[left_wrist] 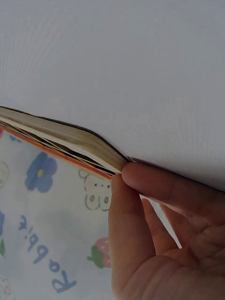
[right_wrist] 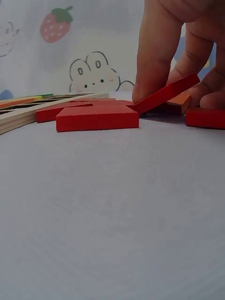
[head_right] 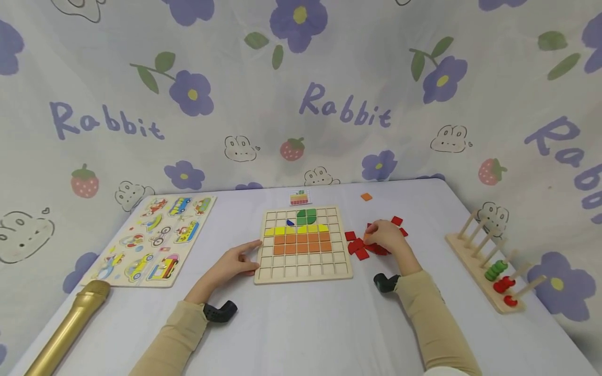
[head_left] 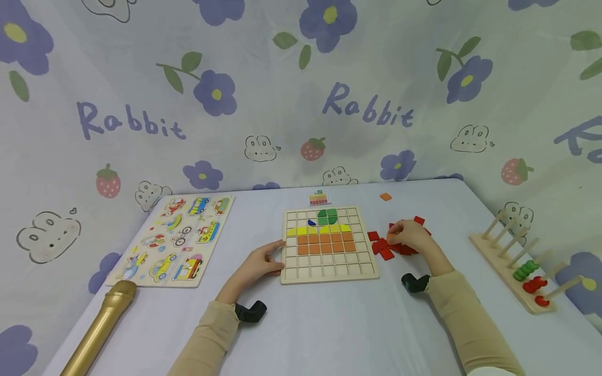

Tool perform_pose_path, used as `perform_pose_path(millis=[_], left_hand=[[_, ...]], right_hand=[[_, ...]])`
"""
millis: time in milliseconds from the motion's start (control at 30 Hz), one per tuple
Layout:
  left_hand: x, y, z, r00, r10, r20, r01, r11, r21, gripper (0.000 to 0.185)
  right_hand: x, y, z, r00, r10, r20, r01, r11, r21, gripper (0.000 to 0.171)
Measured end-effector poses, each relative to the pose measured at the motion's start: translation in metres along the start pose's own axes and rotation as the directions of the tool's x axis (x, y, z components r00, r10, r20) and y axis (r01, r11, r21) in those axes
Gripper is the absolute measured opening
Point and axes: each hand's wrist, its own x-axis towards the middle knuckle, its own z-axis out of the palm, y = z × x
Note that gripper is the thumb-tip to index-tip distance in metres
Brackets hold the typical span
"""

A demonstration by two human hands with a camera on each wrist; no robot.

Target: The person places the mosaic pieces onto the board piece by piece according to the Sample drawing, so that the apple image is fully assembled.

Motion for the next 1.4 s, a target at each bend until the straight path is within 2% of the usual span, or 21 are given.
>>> perform_pose_path(millis=[233, 400, 467, 533, 733, 867, 967, 1167, 1267, 1400], left_hand=[[0.0, 0.001, 0.0, 1.0, -0.006, 0.0, 0.006, 1.0, -0.01, 0.067], [-0.001, 0.002, 0.0, 1.0, -0.013, 0.002, 0.013, 1.0, -0.017, 0.067], [-0.001, 0.001, 0.0, 1.0, -0.012, 0.0, 0.012, 1.0, -0.019, 0.067], [-0.001, 0.001, 0.0, 1.0, -0.011, -0.002, 0.011, 1.0, -0.02, 0.067], [-0.002, 0.002, -0.001, 1.0, -0.007, -0.003, 0.007, 1.0, -0.025, 0.066], [-0.001, 0.001, 0.0, 1.0, -0.004, 0.0, 0.004, 1.0, -0.022, 0.066], [-0.002, 0.001, 0.0, 1.0, -0.01, -0.001, 0.01, 1.0, -0.018, 0.066], [-0.004, 0.004, -0.002, 1.0, -0.014, -0.008, 0.014, 1.0, -0.003, 0.066], [-0.003, 0.003, -0.003, 1.0, -0.006, -0.01, 0.006, 1.0, -0.006, 0.066], [-0.003, 0.003, -0.001, 1.0, 0.01, 0.0, -0.01, 1.0, -0.01, 0.065]], right_hand=[[0.002, 0.0, 0.002, 1.0, 0.008, -0.015, -0.007, 0.998, 0.063, 0.034], [0.002, -0.004, 0.0, 0.999, 0.05, -0.001, -0.048, 0.968, 0.247, 0.037], [0.003, -0.008, -0.002, 0.999, 0.053, 0.005, -0.051, 0.942, 0.333, 0.041], [0.002, -0.014, -0.003, 0.999, 0.02, 0.028, -0.03, 0.909, 0.416, 0.046], [0.001, -0.038, 0.003, 0.985, -0.105, 0.137, -0.007, 0.77, 0.638, 0.052], [0.005, -0.057, 0.02, 0.972, -0.174, 0.16, 0.018, 0.729, 0.684, 0.046], [0.01, -0.078, 0.04, 0.962, -0.218, 0.165, 0.055, 0.746, 0.664, 0.04], [0.015, -0.134, 0.082, 0.941, -0.293, 0.169, 0.184, 0.862, 0.472, 0.026], [0.021, -0.157, 0.098, 0.934, -0.321, 0.158, 0.24, 0.89, 0.389, 0.017], [0.03, -0.173, 0.114, 0.93, -0.343, 0.136, 0.299, 0.916, 0.268, 0.009]])
